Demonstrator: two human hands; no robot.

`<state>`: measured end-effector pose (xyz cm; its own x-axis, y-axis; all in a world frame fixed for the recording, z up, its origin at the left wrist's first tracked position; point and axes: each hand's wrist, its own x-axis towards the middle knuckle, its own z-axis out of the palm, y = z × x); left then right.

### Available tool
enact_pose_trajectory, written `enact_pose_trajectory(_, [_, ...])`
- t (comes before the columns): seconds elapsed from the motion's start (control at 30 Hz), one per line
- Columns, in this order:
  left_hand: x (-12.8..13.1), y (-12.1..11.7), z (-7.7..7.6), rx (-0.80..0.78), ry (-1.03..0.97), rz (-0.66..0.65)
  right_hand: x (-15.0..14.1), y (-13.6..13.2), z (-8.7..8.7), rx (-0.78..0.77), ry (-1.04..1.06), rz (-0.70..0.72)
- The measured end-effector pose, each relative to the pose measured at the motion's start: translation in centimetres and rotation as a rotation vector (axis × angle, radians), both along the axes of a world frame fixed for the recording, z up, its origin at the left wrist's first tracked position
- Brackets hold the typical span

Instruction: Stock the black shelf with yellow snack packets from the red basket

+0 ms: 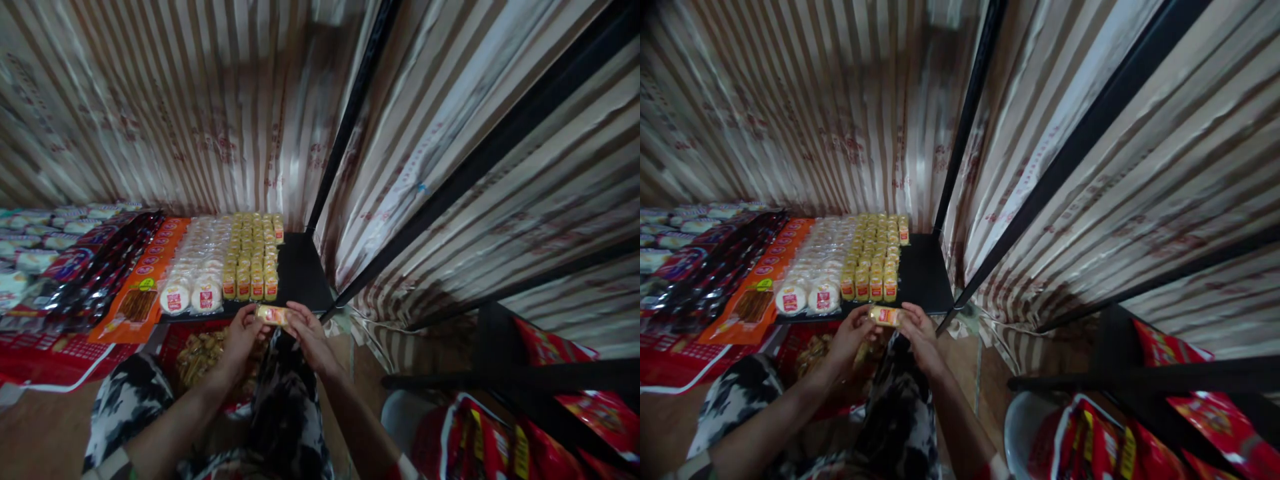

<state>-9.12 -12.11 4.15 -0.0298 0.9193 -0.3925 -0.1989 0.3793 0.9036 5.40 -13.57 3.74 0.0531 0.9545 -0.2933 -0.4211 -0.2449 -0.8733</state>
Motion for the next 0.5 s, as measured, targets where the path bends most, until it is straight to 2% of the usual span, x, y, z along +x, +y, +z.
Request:
enact_pose_trajectory(0.1, [2.6, 0.3, 1.0, -0.107, -0.222, 0.116, 0.0, 0.6, 0.0, 0.027, 0.071, -0.157])
enact_pose_trajectory(0.2, [5.2, 0.5, 1.3, -0.114, -0.319, 0.169, -0.1, 1.1, -0.5, 0.054, 0.086, -0.257])
enact_pose_trajectory(0.37, [8.3, 1.6, 0.8, -0.095, -0.289, 0.116, 1.0, 2.9, -1.8, 0.070, -0.042, -0.338])
enact_pose_trajectory(0.5, [9.8, 3.0, 0.7, -0.163, -0.137, 0.117, 2.9, 6.2, -1.9, 0.086, -0.182, -0.363])
